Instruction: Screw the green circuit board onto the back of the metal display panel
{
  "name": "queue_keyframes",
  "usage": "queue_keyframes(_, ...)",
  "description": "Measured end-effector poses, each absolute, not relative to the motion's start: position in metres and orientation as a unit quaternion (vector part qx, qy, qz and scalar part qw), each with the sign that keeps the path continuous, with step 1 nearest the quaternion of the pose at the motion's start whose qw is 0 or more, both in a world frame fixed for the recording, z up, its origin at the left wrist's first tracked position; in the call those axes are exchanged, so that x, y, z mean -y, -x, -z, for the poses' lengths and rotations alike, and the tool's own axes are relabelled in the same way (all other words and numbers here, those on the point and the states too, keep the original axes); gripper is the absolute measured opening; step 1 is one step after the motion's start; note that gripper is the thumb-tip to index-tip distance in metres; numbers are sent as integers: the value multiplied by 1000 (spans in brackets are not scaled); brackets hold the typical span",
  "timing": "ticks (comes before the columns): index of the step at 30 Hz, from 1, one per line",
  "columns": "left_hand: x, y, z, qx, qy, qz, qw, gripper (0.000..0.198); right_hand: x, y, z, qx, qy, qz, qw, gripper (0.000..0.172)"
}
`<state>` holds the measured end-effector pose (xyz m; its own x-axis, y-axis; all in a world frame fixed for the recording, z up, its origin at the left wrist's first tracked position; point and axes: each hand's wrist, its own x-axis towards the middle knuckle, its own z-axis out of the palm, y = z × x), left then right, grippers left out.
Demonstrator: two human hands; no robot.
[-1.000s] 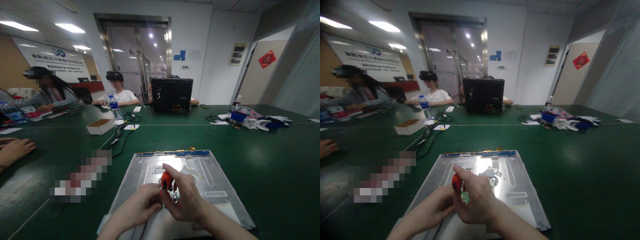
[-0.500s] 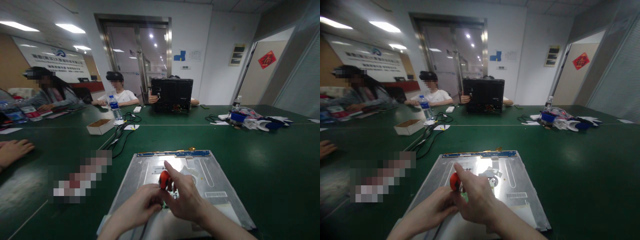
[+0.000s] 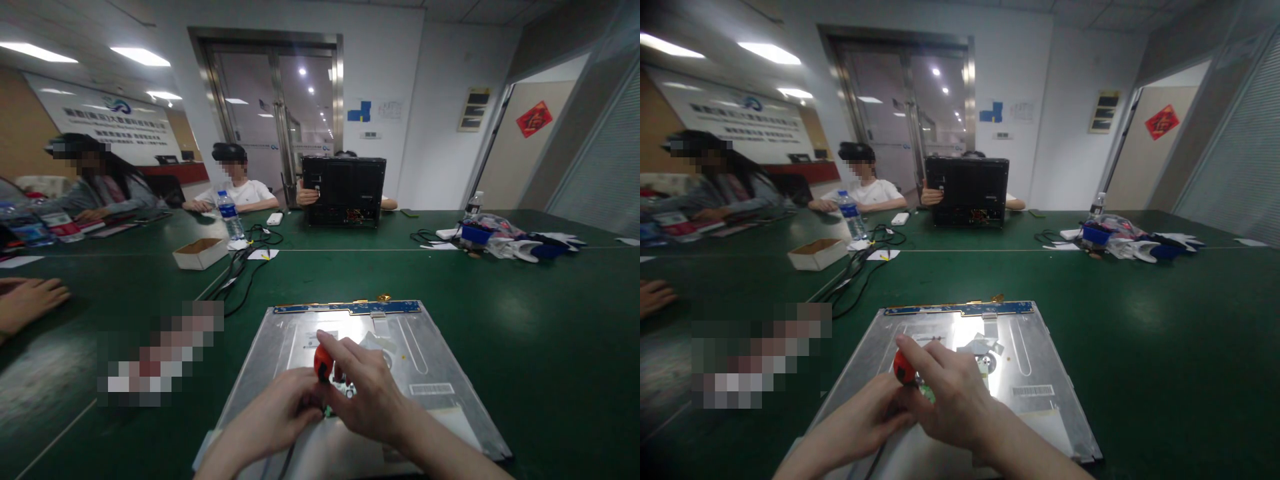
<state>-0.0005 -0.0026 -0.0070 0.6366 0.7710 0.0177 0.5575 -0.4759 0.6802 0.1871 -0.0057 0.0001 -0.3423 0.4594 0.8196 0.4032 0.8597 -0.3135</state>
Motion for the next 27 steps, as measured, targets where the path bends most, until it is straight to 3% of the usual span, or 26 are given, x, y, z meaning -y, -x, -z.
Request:
queue_keyframes(4, 2, 1, 8, -387, -841, -178, 333, 9, 7, -188, 2, 814, 257, -51, 519, 60)
queue_keyframes(19, 1, 0, 4, -387, -848, -157, 326, 8, 7, -188, 0, 818, 246, -76, 515, 51)
queue_keyframes(27, -1, -3, -4, -361, -849, -137, 362, 10, 12, -189, -4, 822, 239, -75, 512, 60)
